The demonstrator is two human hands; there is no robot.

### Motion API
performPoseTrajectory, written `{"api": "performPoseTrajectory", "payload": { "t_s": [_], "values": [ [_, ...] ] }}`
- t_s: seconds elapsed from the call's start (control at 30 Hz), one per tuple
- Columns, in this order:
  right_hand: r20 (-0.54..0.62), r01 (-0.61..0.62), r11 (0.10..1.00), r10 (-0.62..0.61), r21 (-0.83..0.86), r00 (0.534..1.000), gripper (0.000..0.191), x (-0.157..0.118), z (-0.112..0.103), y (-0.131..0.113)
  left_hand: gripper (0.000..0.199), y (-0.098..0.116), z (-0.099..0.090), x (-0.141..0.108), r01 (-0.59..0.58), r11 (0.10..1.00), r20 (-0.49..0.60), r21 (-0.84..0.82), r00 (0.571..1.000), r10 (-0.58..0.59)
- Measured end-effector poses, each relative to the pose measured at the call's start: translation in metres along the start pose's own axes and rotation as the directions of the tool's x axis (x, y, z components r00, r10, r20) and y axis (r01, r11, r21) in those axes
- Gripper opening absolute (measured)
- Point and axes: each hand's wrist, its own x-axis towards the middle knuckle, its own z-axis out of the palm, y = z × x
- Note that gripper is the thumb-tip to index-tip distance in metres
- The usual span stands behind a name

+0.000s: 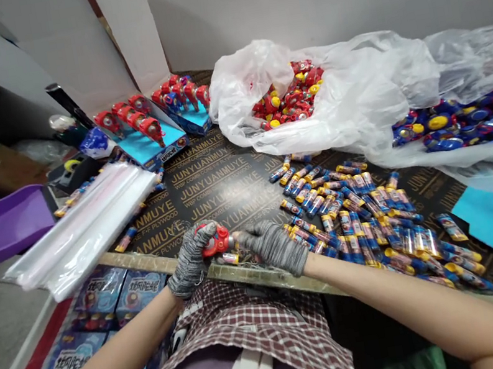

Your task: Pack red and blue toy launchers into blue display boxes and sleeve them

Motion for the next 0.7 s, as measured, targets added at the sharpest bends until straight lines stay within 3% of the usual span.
{"api": "performPoseTrajectory", "payload": {
  "t_s": [0.07,0.1,0.13,0.2,0.27,0.3,0.37,0.43,0.5,0.6,0.63,0.7],
  "values": [
    [-0.111,0.199,0.970,-0.215,-0.139,0.970,0.049,0.000,0.002,0.004,0.031,-0.002,0.003,-0.002,0.071,0.995,-0.005,-0.075,0.997,-0.072],
    [-0.116,0.250,0.954,-0.270,-0.164,0.956,0.047,0.000,0.002,0.006,0.032,-0.001,0.004,-0.003,0.089,0.991,0.005,-0.096,0.996,-0.089],
    [-0.067,0.239,0.963,-0.249,-0.127,0.966,0.048,0.000,0.002,0.006,0.032,0.000,0.004,-0.003,0.088,0.992,0.020,-0.093,0.996,-0.086],
    [0.180,0.029,0.997,-0.041,0.068,0.983,0.057,0.002,0.002,0.006,0.029,0.005,0.003,-0.003,0.028,0.999,0.067,-0.021,0.997,-0.026],
    [0.392,-0.201,0.962,0.114,0.188,0.913,0.066,0.004,0.002,0.005,0.026,0.009,-0.001,-0.001,-0.044,0.997,0.104,0.061,0.994,0.037],
    [0.378,-0.205,0.959,0.119,0.198,0.918,0.065,0.005,0.003,0.004,0.026,0.011,-0.003,0.001,-0.042,0.997,0.091,0.068,0.995,0.036],
    [0.138,-0.020,0.993,0.003,0.118,0.990,0.056,0.007,0.004,0.004,0.029,0.010,-0.008,0.005,0.034,0.999,0.013,0.006,0.999,-0.034],
    [-0.057,0.154,0.988,-0.154,0.007,0.986,0.047,0.010,0.004,0.004,0.033,0.008,-0.014,0.008,0.106,0.991,-0.062,-0.081,0.992,-0.112],
    [0.038,0.161,0.987,-0.162,0.025,0.986,0.047,0.012,0.002,0.004,0.033,0.007,-0.019,0.011,0.092,0.991,-0.085,-0.096,0.991,-0.100],
    [0.243,0.128,0.989,-0.142,0.072,0.960,0.054,0.016,-0.001,0.009,0.031,0.012,-0.021,0.013,-0.053,0.999,-0.019,-0.012,0.998,0.053],
    [0.264,0.156,0.985,-0.169,0.069,0.950,0.054,0.019,-0.001,0.013,0.031,0.014,-0.021,0.015,-0.093,0.995,0.043,0.029,0.995,0.092],
    [0.177,0.236,0.972,-0.233,-0.001,0.956,0.050,0.028,-0.002,0.026,0.029,0.019,-0.027,0.024,-0.168,0.975,0.184,0.142,0.973,0.141]
  ]
}}
